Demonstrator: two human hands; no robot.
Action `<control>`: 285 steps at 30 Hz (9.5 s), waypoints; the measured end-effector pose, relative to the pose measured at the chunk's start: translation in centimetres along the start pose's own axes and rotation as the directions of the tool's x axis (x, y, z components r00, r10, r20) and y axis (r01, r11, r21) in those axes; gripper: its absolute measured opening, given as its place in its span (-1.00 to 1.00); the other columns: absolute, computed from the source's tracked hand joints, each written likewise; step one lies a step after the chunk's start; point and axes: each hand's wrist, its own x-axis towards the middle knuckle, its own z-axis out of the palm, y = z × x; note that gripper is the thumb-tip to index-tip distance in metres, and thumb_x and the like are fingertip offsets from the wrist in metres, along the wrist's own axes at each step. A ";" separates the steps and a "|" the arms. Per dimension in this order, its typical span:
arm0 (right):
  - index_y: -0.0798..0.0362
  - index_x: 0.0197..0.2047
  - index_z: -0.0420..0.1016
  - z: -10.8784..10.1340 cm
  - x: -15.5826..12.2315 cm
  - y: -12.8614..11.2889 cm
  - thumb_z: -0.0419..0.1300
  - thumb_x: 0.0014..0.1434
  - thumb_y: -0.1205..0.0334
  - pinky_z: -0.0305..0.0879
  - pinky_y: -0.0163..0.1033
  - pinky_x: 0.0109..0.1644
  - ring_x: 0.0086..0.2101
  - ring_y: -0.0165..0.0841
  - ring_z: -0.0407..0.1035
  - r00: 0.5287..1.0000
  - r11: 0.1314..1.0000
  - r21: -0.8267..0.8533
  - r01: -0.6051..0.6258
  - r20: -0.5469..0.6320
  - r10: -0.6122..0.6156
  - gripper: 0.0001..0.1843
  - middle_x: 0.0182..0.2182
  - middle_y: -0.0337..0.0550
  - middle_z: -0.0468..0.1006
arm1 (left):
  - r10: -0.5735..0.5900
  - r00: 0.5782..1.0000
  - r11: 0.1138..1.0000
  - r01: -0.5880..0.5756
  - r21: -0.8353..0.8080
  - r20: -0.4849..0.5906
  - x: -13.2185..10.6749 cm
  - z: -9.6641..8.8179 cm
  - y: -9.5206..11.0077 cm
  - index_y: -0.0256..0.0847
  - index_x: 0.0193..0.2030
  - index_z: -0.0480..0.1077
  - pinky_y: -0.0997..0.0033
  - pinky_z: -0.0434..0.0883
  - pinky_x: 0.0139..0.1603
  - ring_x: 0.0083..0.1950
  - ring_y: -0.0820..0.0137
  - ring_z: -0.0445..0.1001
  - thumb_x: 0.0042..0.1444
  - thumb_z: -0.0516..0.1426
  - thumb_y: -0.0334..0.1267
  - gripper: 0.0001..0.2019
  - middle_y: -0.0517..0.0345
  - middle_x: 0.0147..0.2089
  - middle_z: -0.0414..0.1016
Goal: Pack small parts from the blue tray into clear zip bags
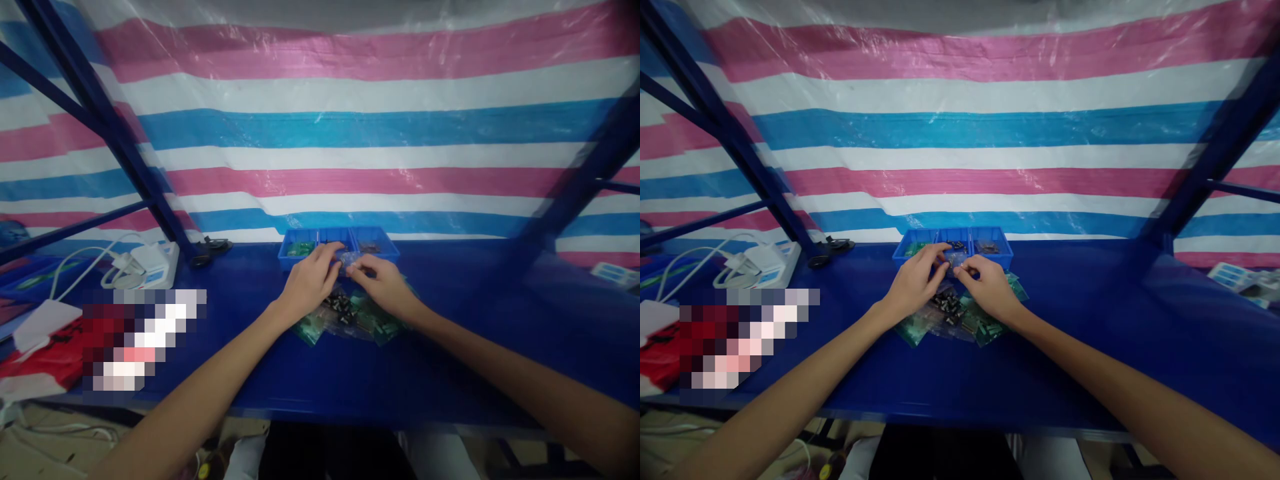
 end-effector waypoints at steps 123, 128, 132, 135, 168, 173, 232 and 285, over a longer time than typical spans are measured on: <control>0.03 -0.27 0.49 -2.0 -1.0 0.0 0.42 0.01 -0.04 0.32 -0.27 -0.47 -0.57 -0.44 0.26 0.885 0.670 0.590 -0.451 0.197 0.422 -0.64 -0.56 -0.34 0.36 | 0.148 0.957 0.978 -0.179 0.108 0.251 -0.2 -0.8 0.8 -0.19 0.26 0.25 0.36 0.50 -0.16 -0.03 0.32 0.48 0.39 0.04 -0.18 -0.65 0.02 0.07 0.37; 0.04 -0.26 0.52 -2.1 -1.0 -0.2 0.39 0.08 0.00 0.32 -0.32 -0.46 -0.41 -0.34 0.49 0.859 0.625 0.598 -0.502 0.264 0.438 -0.69 -0.37 -0.15 0.57 | 0.151 0.955 0.975 -0.187 0.124 0.255 -0.2 -0.7 0.7 -0.19 0.17 0.34 0.37 0.49 -0.15 -0.07 0.34 0.47 0.43 -0.02 -0.18 -0.72 0.04 0.01 0.39; 0.05 -0.22 0.54 -2.0 -1.0 -0.6 0.24 0.25 -0.05 0.35 -0.32 -0.45 -0.31 -0.29 0.53 0.869 0.675 0.552 -0.489 0.241 0.432 -0.69 -0.26 -0.02 0.62 | 0.131 0.967 0.973 -0.167 0.159 0.217 -0.1 -0.6 0.6 -0.21 0.05 0.40 0.38 0.46 -0.15 -0.07 0.36 0.47 0.47 -0.07 -0.17 -0.72 0.06 -0.06 0.42; 0.06 -0.21 0.54 -2.0 -1.0 -0.8 0.16 0.30 -0.13 0.37 -0.31 -0.45 -0.23 -0.24 0.52 0.890 0.721 0.524 -0.453 0.209 0.406 -0.60 -0.20 0.04 0.60 | 0.099 0.979 0.972 -0.134 0.195 0.177 0.0 -0.6 0.7 -0.25 -0.11 0.41 0.40 0.43 -0.21 -0.13 0.37 0.46 0.48 -0.09 -0.12 -0.67 0.07 -0.14 0.43; 0.03 -0.58 0.46 -2.4 -1.5 -1.8 0.28 0.20 -0.03 0.39 -0.08 -0.03 0.10 -0.12 0.38 0.993 0.920 0.373 -0.122 0.043 0.114 -0.58 0.07 -0.02 0.55 | 0.142 0.971 0.972 -0.174 0.158 0.194 -0.3 -0.4 0.6 -0.19 0.03 0.35 0.39 0.41 -0.25 -0.14 0.35 0.49 0.36 0.07 -0.19 -0.81 0.08 -0.05 0.45; 0.02 -0.30 0.58 -2.2 -1.4 -1.4 0.27 0.17 -0.09 0.40 -0.22 -0.39 -0.41 -0.37 0.41 0.975 0.873 0.436 -0.218 0.061 0.214 -0.67 -0.21 -0.09 0.60 | 0.097 0.983 0.977 -0.124 0.172 0.157 -0.2 -0.3 0.5 -0.25 0.04 0.35 0.36 0.40 -0.28 -0.17 0.32 0.50 0.42 0.00 -0.17 -0.76 0.04 -0.13 0.48; 0.01 -0.13 0.63 -1.5 -1.7 0.2 0.06 0.32 0.27 0.37 -0.03 -0.01 -0.13 -0.14 0.49 0.894 0.895 -0.274 0.351 0.382 -0.233 -0.71 -0.16 -0.04 0.67 | -0.049 0.899 0.996 0.013 0.086 0.435 0.3 -2.2 -3.1 -0.17 -0.16 0.51 0.40 0.34 -0.38 -0.39 0.36 0.50 0.12 0.09 -0.33 -0.80 0.13 -0.38 0.54; 0.01 -0.21 0.51 -1.8 -1.4 -0.2 0.20 0.25 -0.03 0.38 -0.21 -0.36 -0.34 -0.29 0.43 0.986 0.981 0.152 -0.120 0.134 0.100 -0.73 -0.32 -0.14 0.56 | 0.165 0.984 0.982 -0.171 0.085 0.073 0.1 -0.4 -0.1 -0.22 0.04 0.36 0.41 0.46 -0.18 -0.12 0.37 0.50 0.42 0.06 -0.15 -0.79 0.08 -0.08 0.47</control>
